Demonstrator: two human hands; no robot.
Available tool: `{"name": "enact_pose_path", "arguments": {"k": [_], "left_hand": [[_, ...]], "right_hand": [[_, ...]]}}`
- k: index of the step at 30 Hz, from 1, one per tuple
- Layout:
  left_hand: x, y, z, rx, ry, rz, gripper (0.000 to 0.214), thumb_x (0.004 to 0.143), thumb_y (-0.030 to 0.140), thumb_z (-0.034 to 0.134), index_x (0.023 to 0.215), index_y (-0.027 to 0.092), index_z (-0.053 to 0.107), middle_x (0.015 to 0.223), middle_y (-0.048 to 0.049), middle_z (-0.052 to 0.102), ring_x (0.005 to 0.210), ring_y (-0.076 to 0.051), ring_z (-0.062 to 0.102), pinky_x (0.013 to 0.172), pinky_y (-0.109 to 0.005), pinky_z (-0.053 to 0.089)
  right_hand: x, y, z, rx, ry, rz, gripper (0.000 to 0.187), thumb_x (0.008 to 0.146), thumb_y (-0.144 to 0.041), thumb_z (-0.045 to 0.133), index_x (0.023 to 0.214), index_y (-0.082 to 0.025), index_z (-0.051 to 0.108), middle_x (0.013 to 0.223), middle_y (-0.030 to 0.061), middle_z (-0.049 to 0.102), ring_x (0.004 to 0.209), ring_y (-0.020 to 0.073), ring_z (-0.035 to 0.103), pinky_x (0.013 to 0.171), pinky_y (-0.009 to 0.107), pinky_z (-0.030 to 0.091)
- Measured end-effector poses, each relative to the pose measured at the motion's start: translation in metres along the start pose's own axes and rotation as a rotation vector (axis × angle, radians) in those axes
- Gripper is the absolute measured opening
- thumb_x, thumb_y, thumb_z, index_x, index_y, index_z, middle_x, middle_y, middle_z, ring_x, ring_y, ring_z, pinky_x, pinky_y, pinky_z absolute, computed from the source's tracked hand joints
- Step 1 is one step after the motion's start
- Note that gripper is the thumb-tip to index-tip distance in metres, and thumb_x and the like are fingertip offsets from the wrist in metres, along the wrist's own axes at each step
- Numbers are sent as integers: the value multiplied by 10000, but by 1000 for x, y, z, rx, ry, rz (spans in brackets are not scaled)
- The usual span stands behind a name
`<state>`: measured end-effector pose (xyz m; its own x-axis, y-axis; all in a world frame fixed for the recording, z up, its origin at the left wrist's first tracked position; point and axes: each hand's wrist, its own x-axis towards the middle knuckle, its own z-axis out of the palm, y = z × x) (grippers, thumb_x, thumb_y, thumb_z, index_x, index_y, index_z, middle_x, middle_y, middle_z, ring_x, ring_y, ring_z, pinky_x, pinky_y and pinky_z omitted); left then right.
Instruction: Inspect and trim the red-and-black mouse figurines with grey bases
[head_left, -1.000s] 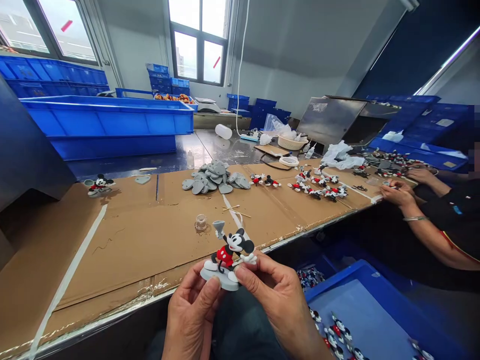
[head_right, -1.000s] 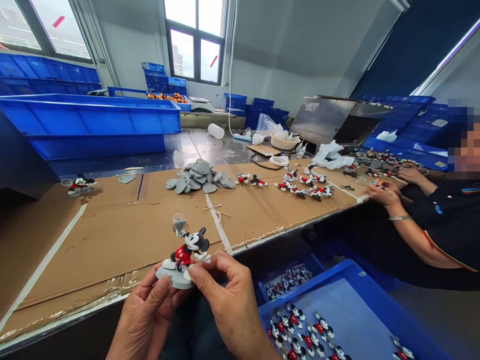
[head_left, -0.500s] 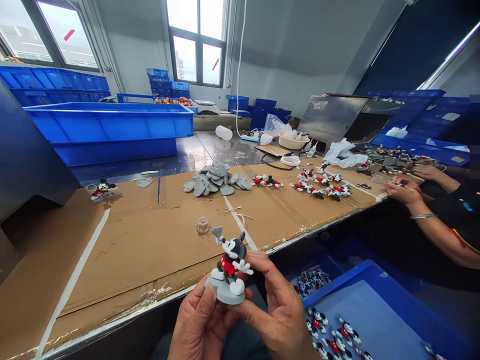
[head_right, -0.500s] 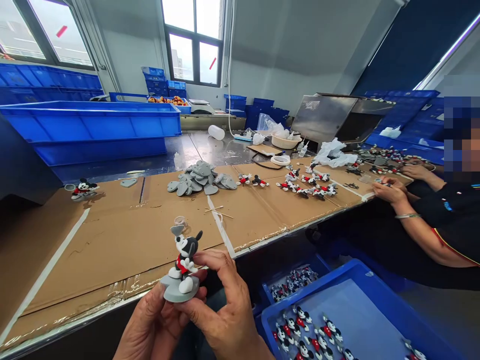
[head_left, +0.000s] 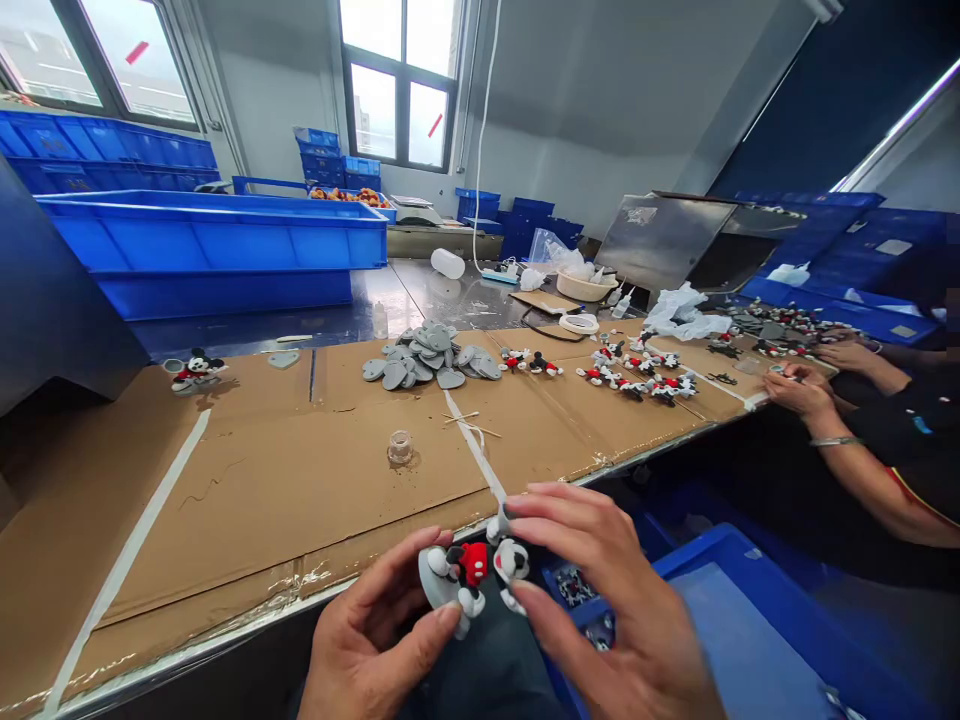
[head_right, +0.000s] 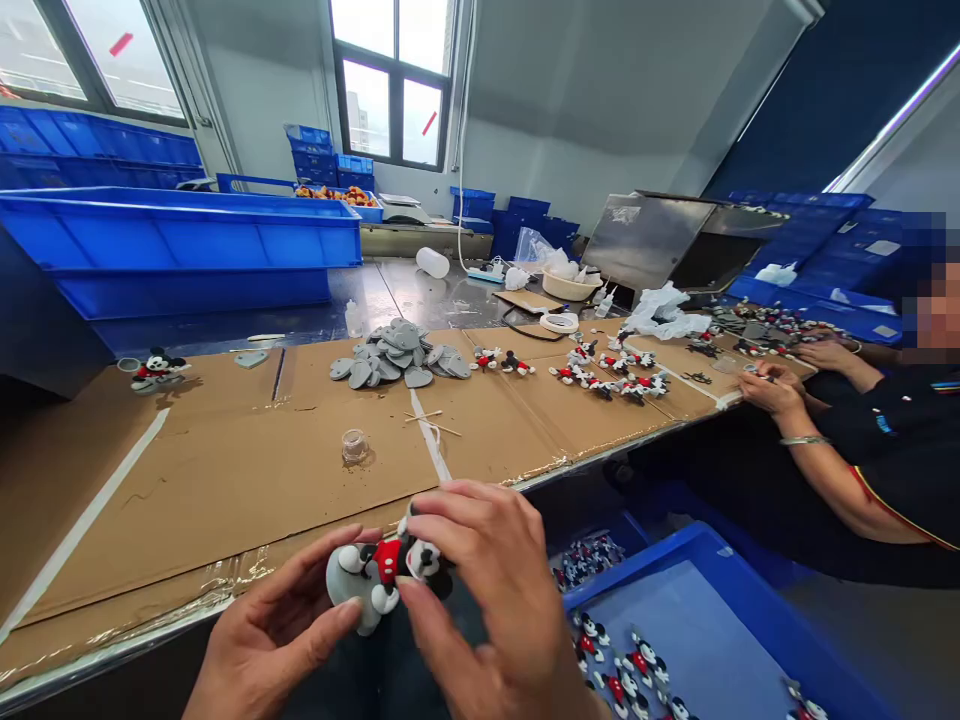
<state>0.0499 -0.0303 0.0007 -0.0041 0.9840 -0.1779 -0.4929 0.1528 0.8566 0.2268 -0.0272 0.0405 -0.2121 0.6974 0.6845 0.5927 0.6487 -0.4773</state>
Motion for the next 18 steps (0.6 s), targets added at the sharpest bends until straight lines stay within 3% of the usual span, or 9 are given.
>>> {"name": "enact_pose_path", "arguments": {"k": [2,7,11,14,18], "left_hand": [[-1,1,-3,70,-34,-6,430,583,353,907,972,237,765,1044,-52,755,932,-215,717,805,-166,573],[-2,-3,-8,109,-86,-77,468,599,349,897,1039,283,753,1105,-23,739,947,-207,710,827,-181,573],[0,-7,-11,136,-114,-85,434,608,351,893,1012,264,761,1006,-26,759,880,-176,706,804,-163,564],[0,-8,-12,171,-107,-82,442,610,367,888,1014,244,759,980,-34,758,878,-177,701,796,-158,562],[-3,-3,-9,156,-61,-101,451,584,358,903,1003,262,765,1001,-21,762,842,-171,715,786,-157,570]], "right_hand": [[12,-3,-10,-138,-201,-72,268,903,-137,595,1156,-229,601,1240,65,613,1167,211,541,1036,399,361],[29,-9,-10,-307,-415,-56,254,922,-165,566,1170,-206,602,1338,81,566,1256,259,478,1079,491,317],[36,-13,-2,-350,-682,-37,117,939,-228,563,978,-184,664,1008,54,690,1018,241,585,1036,500,366],[42,-16,0,-382,-778,-31,156,949,-236,536,909,-160,666,907,65,689,915,237,599,977,489,403],[48,-16,2,-348,-815,-26,131,937,-220,560,871,-158,655,857,46,694,880,220,609,935,431,412]]}}
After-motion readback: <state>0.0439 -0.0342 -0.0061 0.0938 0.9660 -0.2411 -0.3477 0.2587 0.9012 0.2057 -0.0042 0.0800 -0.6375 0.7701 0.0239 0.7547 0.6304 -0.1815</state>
